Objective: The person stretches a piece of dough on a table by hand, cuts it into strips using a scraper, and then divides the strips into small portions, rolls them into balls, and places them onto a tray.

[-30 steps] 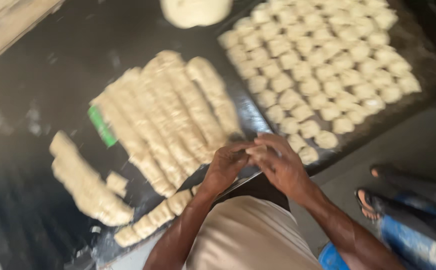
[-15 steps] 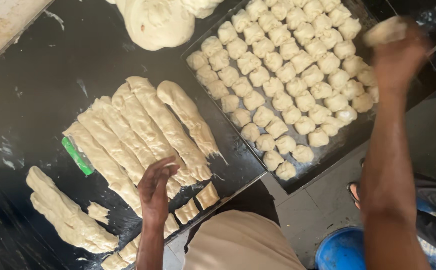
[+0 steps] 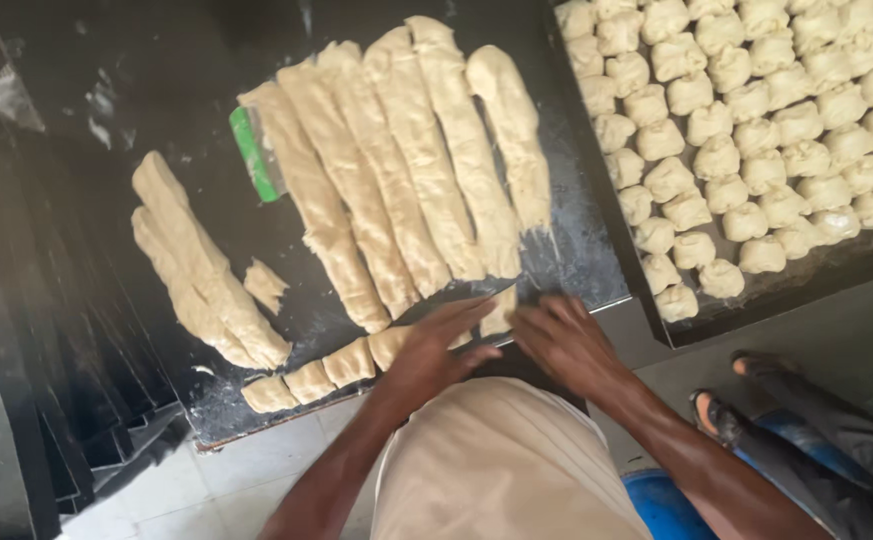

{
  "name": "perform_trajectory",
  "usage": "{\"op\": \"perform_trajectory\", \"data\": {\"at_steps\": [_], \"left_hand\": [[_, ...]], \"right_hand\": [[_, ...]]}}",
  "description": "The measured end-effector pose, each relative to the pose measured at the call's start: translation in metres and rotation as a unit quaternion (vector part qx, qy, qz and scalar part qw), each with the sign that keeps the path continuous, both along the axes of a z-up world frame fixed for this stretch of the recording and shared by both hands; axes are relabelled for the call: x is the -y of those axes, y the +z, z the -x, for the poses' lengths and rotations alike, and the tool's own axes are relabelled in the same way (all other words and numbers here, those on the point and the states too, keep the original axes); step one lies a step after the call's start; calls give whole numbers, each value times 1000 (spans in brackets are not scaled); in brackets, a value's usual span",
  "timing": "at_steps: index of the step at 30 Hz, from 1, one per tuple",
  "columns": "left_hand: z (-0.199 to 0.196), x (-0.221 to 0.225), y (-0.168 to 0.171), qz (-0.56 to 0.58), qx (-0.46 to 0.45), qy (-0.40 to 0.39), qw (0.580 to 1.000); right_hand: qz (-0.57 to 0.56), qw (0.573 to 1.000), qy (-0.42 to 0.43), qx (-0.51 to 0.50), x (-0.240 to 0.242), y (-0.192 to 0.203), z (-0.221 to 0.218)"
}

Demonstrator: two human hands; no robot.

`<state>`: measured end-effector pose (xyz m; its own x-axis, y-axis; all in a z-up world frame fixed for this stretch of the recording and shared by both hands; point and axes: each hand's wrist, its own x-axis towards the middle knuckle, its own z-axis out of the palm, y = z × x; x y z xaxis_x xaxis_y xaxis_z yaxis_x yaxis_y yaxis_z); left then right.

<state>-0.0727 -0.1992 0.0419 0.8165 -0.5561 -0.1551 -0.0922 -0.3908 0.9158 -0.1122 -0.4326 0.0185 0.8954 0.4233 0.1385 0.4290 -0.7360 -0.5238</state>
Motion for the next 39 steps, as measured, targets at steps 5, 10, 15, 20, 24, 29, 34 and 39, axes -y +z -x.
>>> {"op": "perform_trajectory", "data": {"at_steps": [5, 10, 15, 20, 24, 29, 34, 39], "left_hand": [[7, -8, -29, 83, -23, 104, 991], [16, -87, -35, 73, -204, 236, 947], [58, -183, -39, 158, -228, 334, 901], [76, -224, -50, 239, -192, 386, 870], [77, -239, -41, 106, -165, 441, 876], [66, -253, -45, 88, -99, 283, 950], [49, -242, -18, 156, -172, 157, 960], [28, -220, -3, 297, -317, 190, 881]], "right_hand": [[-136, 978, -93, -128, -32, 12, -26], [52, 994, -92, -4, -65, 36, -70], [-11, 999, -17, -34, -122, 53, -87], [169, 970, 102, 145, -229, 30, -130], [106, 987, 114, 27, -252, 42, -149], [-19, 957, 250, -145, -262, 66, -66], [-14, 987, 102, -121, -266, 83, -52], [77, 986, 114, 92, -252, 77, -4]]}}
